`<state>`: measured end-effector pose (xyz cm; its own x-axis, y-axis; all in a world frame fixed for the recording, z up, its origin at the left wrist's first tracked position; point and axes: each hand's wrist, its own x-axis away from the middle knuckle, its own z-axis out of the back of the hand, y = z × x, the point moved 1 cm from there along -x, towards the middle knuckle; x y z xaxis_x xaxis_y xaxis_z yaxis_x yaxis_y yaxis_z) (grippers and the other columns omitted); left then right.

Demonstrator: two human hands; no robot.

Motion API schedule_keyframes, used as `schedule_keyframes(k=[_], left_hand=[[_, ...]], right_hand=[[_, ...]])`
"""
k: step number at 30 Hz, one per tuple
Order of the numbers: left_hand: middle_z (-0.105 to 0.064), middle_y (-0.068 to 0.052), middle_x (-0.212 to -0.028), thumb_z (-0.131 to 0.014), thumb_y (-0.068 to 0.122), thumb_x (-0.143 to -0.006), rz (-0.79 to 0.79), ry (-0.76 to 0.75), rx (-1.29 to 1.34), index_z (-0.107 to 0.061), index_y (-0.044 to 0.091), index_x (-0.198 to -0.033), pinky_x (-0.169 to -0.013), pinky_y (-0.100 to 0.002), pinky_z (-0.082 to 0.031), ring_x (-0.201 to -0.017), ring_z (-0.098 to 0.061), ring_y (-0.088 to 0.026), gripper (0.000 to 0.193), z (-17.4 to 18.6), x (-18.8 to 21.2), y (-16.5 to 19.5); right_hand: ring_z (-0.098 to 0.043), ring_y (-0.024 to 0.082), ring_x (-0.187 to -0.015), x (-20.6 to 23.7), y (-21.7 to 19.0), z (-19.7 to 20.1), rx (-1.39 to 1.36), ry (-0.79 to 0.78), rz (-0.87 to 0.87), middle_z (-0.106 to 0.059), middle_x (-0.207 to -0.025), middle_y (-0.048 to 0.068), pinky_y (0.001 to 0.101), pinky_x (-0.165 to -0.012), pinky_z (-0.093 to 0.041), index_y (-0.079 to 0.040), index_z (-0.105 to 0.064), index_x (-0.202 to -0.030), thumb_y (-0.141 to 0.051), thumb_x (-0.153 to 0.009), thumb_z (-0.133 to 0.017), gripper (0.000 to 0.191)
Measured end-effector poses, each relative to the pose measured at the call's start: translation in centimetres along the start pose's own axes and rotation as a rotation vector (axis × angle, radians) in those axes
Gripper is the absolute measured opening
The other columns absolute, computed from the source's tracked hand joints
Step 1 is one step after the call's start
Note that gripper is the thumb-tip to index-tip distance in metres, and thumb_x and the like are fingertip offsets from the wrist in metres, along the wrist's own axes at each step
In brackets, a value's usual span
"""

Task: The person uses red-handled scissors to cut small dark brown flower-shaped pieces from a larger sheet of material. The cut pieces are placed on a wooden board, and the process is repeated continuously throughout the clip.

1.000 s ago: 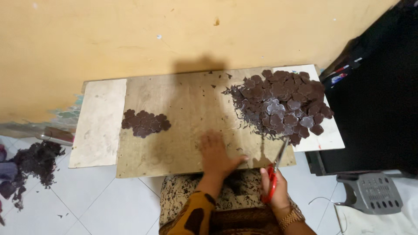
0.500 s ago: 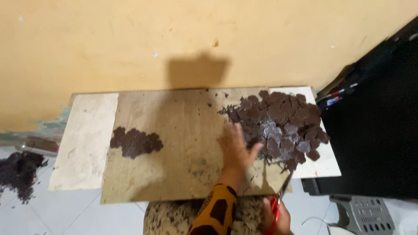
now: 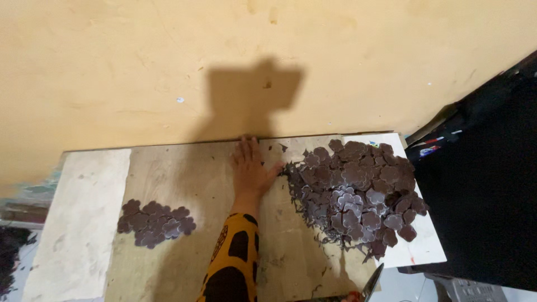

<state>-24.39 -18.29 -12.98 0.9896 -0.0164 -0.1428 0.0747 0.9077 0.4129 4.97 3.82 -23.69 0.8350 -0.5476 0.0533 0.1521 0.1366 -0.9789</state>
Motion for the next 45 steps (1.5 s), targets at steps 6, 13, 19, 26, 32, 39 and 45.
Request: schedule_keyframes(k=[6,13,19,26,32,39,45], left_hand=[[-0.018,-0.033,-0.161,-0.053,0.077,-0.086,-0.159,-0.034,0.027,-0.032,0.006,-0.158,-0.123,-0.055,-0.010,-0.153,-0.012,-0.046,0.103,-1.7,-1.3,2.3],[-0.026,-0.022,-0.165,-0.050,0.077,-0.087,-0.381,-0.182,0.155,-0.043,0.004,-0.151,-0.124,-0.054,-0.012,-0.154,-0.017,-0.040,0.097,-4.8,2.1,4.7],[-0.025,-0.023,-0.168,-0.047,0.073,-0.096,-0.320,-0.037,0.345,-0.027,-0.004,-0.159,-0.129,-0.051,-0.014,-0.159,-0.019,-0.038,0.102,-7.2,6.9,6.6],[-0.009,-0.037,-0.166,-0.065,0.064,-0.089,-0.234,0.144,0.467,-0.015,-0.007,-0.160,-0.125,-0.060,-0.008,-0.155,-0.009,-0.054,0.113,-7.7,12.6,8.5],[-0.004,-0.034,-0.163,-0.069,0.072,-0.073,-0.146,-0.189,0.300,-0.016,0.001,-0.158,-0.117,-0.064,-0.003,-0.149,-0.004,-0.053,0.123,-5.2,16.9,10.0],[-0.010,-0.035,-0.163,-0.066,0.079,-0.074,-0.117,-0.054,0.276,-0.017,-0.003,-0.157,-0.119,-0.064,-0.011,-0.152,-0.010,-0.051,0.127,-5.5,15.7,12.1],[-0.036,-0.027,-0.164,-0.065,0.035,-0.091,-0.014,0.389,0.419,-0.043,0.005,-0.154,-0.124,-0.057,-0.025,-0.151,-0.034,-0.044,0.073,-6.2,10.5,11.5]], right_hand=[[-0.057,0.007,-0.069,0.1,-1.2,0.6,0.031,0.012,-0.005,-0.063,-0.077,0.000,0.0243,-0.064,-0.044,-0.001,-0.067,-0.104,-0.008,-0.092,-0.065,0.014],[-0.058,0.007,-0.073,0.6,-0.1,0.1,0.037,0.019,0.100,-0.063,-0.080,-0.001,0.0244,-0.067,-0.045,-0.001,-0.066,-0.104,-0.007,-0.091,-0.065,0.014],[-0.059,0.007,-0.076,1.8,-0.7,0.8,0.050,0.030,0.294,-0.064,-0.082,-0.001,0.0245,-0.069,-0.046,-0.001,-0.066,-0.103,-0.007,-0.091,-0.065,0.014],[-0.046,0.005,-0.066,2.3,-1.4,0.6,-0.020,-0.071,-0.057,-0.052,-0.073,-0.006,0.0243,-0.058,-0.041,-0.006,-0.062,-0.091,-0.012,-0.093,-0.067,0.008],[-0.044,0.005,-0.062,1.7,-2.3,0.5,-0.067,-0.172,-0.055,-0.050,-0.069,-0.006,0.0245,-0.055,-0.040,-0.008,-0.060,-0.085,-0.014,-0.096,-0.066,0.014],[-0.042,0.004,-0.067,1.6,-2.6,0.0,-0.076,-0.162,0.020,-0.047,-0.073,-0.007,0.0238,-0.057,-0.039,-0.008,-0.056,-0.084,-0.011,-0.097,-0.068,0.018],[-0.047,0.005,-0.060,1.4,-3.5,0.0,-0.046,-0.183,-0.074,-0.052,-0.067,-0.006,0.0253,-0.053,-0.042,-0.008,-0.060,-0.087,-0.010,-0.095,-0.065,0.009]])
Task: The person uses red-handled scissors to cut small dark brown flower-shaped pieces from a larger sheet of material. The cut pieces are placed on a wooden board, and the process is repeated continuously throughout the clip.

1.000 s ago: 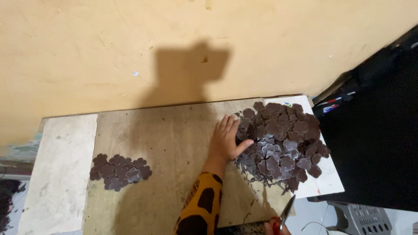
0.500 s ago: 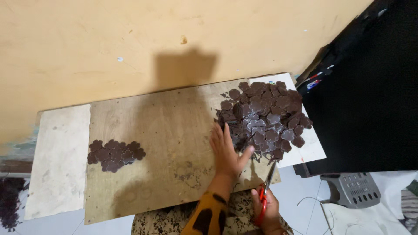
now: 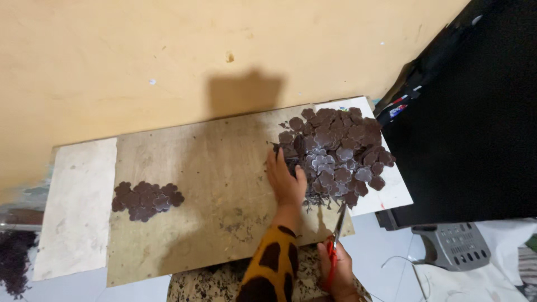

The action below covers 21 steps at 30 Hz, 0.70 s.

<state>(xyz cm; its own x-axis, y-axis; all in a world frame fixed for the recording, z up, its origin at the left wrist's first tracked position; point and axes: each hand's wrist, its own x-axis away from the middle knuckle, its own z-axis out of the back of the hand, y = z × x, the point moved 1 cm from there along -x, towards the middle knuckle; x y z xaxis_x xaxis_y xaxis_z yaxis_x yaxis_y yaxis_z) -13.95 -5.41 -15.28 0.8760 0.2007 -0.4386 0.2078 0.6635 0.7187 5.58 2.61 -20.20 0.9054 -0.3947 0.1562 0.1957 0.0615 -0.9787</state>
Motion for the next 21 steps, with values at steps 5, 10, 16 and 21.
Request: schedule_keyframes(k=[5,10,16,21], left_hand=[[-0.068,-0.013,-0.136,-0.069,0.018,-0.082,-0.042,-0.016,-0.029,-0.069,0.008,-0.128,-0.116,-0.050,-0.038,-0.133,-0.053,-0.038,0.047,0.2,-2.5,-1.1],[-0.074,-0.013,-0.120,-0.068,0.019,-0.092,-0.097,0.047,0.021,-0.077,0.007,-0.110,-0.112,-0.049,-0.039,-0.126,-0.058,-0.037,0.024,0.9,-2.4,-0.8],[-0.075,-0.016,-0.102,-0.059,0.025,-0.104,0.249,0.074,0.336,-0.072,0.003,-0.115,-0.089,-0.036,-0.052,-0.097,-0.068,-0.027,0.027,1.8,-1.6,-1.6],[-0.075,-0.016,-0.098,-0.056,0.025,-0.107,0.408,0.048,0.640,-0.072,0.002,-0.113,-0.072,-0.028,-0.050,-0.081,-0.061,-0.018,0.029,2.7,-0.4,-3.3]], right_hand=[[-0.048,0.006,-0.065,0.1,-0.2,0.0,-0.036,-0.020,0.002,-0.052,-0.072,-0.004,0.0259,-0.056,-0.042,-0.007,-0.060,-0.090,-0.007,-0.096,-0.065,0.007],[-0.045,0.005,-0.064,0.2,0.1,-0.1,0.029,-0.014,0.011,-0.051,-0.071,-0.005,0.0242,-0.055,-0.041,-0.006,-0.060,-0.088,-0.007,-0.095,-0.066,0.010],[-0.048,0.004,-0.068,-0.2,-0.4,-0.2,0.014,0.008,0.088,-0.051,-0.073,-0.007,0.0230,-0.060,-0.042,-0.007,-0.062,-0.092,-0.004,-0.091,-0.066,0.005],[-0.046,0.004,-0.065,0.0,-0.6,-0.1,0.003,-0.022,0.025,-0.052,-0.071,-0.006,0.0238,-0.057,-0.042,-0.006,-0.062,-0.088,-0.008,-0.095,-0.065,0.009]])
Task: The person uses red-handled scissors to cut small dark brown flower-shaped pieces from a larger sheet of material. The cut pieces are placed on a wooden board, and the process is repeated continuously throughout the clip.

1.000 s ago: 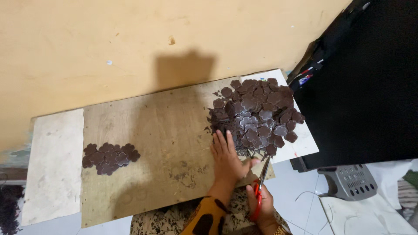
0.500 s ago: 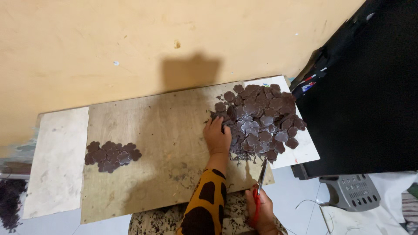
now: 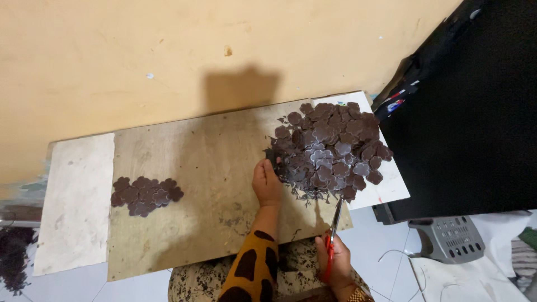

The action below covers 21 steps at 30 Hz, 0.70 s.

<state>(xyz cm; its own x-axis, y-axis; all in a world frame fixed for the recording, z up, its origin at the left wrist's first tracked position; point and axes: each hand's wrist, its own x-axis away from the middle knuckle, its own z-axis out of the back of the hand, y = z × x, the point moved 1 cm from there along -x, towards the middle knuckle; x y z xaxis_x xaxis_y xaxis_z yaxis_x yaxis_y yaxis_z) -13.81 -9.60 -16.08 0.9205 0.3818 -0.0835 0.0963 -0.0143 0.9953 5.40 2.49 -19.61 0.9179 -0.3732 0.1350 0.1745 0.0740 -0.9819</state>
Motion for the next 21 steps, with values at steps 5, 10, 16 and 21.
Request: schedule_keyframes(k=[5,10,16,21], left_hand=[[-0.071,-0.018,-0.130,-0.061,0.020,-0.103,-0.618,-0.102,-0.416,-0.075,0.004,-0.121,-0.112,-0.048,-0.044,-0.130,-0.059,-0.036,0.028,0.9,1.1,0.4],[-0.051,-0.020,-0.151,-0.076,0.029,-0.077,-0.582,-0.273,-0.642,-0.068,0.014,-0.124,-0.119,-0.067,-0.021,-0.146,-0.038,-0.044,0.050,0.9,3.1,-0.3],[-0.033,-0.028,-0.159,-0.075,0.036,-0.080,-0.428,-0.267,-0.790,-0.043,0.005,-0.149,-0.118,-0.071,-0.011,-0.150,-0.021,-0.051,0.082,1.1,3.9,-1.4],[-0.035,-0.023,-0.162,-0.069,0.041,-0.090,-0.453,-0.363,-0.771,-0.060,0.015,-0.140,-0.120,-0.071,-0.009,-0.154,-0.019,-0.047,0.057,0.4,4.5,-1.4]], right_hand=[[-0.044,0.008,-0.055,-0.2,-0.2,0.1,-0.044,0.029,-0.139,-0.049,-0.064,-0.003,0.0268,-0.050,-0.037,-0.006,-0.058,-0.085,-0.012,-0.095,-0.068,0.015],[-0.044,0.004,-0.061,-0.3,-0.6,0.2,0.030,-0.005,-0.008,-0.049,-0.068,-0.006,0.0236,-0.053,-0.039,-0.008,-0.059,-0.085,-0.013,-0.097,-0.066,0.015],[-0.043,0.005,-0.062,-0.2,-0.6,0.1,0.063,0.041,0.045,-0.049,-0.069,-0.006,0.0240,-0.054,-0.040,-0.007,-0.057,-0.085,-0.015,-0.097,-0.067,0.018],[-0.045,0.005,-0.064,-0.2,-1.0,-0.1,0.126,0.095,0.083,-0.050,-0.070,-0.006,0.0237,-0.058,-0.043,-0.008,-0.059,-0.086,-0.016,-0.096,-0.068,0.015]])
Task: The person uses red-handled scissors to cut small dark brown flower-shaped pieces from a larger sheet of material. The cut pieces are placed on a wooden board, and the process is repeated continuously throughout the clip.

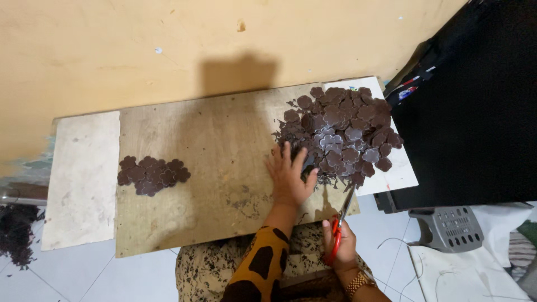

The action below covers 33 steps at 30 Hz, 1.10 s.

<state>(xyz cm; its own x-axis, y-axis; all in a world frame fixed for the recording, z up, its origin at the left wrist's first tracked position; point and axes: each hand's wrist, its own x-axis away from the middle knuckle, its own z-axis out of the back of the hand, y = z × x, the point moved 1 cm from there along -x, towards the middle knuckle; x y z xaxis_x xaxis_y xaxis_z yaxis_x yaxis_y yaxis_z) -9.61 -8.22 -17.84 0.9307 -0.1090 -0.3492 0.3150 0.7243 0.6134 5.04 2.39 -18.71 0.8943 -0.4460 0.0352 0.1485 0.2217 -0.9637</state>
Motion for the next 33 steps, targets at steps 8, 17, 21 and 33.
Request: schedule_keyframes(k=[8,17,21,33], left_hand=[[-0.037,-0.021,-0.159,-0.071,0.052,-0.087,0.012,-0.096,0.091,-0.073,0.017,-0.122,-0.117,-0.070,0.000,-0.153,-0.014,-0.045,0.050,-3.5,-1.6,3.7],[-0.075,-0.005,-0.114,-0.076,0.023,-0.090,-0.044,-0.016,0.211,-0.072,0.015,-0.117,-0.130,-0.064,-0.009,-0.142,-0.051,-0.030,0.028,-3.6,-1.1,3.4],[-0.078,-0.005,-0.099,-0.075,0.013,-0.087,0.022,0.121,0.493,-0.072,0.012,-0.106,-0.108,-0.054,-0.037,-0.109,-0.067,-0.025,0.020,-3.3,-1.6,4.2],[-0.069,-0.016,-0.103,-0.058,0.000,-0.096,0.387,-0.242,1.331,-0.050,-0.005,-0.128,-0.077,-0.031,-0.059,-0.085,-0.072,-0.019,0.033,7.1,-2.5,7.2]], right_hand=[[-0.042,0.006,-0.065,-0.1,-0.8,0.4,0.007,-0.016,-0.043,-0.047,-0.069,-0.006,0.0244,-0.058,-0.041,-0.008,-0.056,-0.081,-0.016,-0.096,-0.068,0.021],[-0.043,0.005,-0.062,0.1,-2.5,0.2,-0.070,-0.044,-0.030,-0.049,-0.067,-0.005,0.0243,-0.056,-0.041,-0.008,-0.056,-0.080,-0.014,-0.095,-0.068,0.020],[-0.045,0.005,-0.065,-0.5,-3.6,0.1,-0.024,-0.019,0.071,-0.051,-0.069,-0.006,0.0236,-0.059,-0.042,-0.007,-0.060,-0.087,-0.011,-0.092,-0.067,0.010],[-0.051,0.006,-0.064,-1.4,-5.7,-0.6,-0.108,-0.028,0.073,-0.058,-0.071,-0.004,0.0234,-0.058,-0.044,-0.005,-0.063,-0.096,-0.017,-0.095,-0.067,0.013]])
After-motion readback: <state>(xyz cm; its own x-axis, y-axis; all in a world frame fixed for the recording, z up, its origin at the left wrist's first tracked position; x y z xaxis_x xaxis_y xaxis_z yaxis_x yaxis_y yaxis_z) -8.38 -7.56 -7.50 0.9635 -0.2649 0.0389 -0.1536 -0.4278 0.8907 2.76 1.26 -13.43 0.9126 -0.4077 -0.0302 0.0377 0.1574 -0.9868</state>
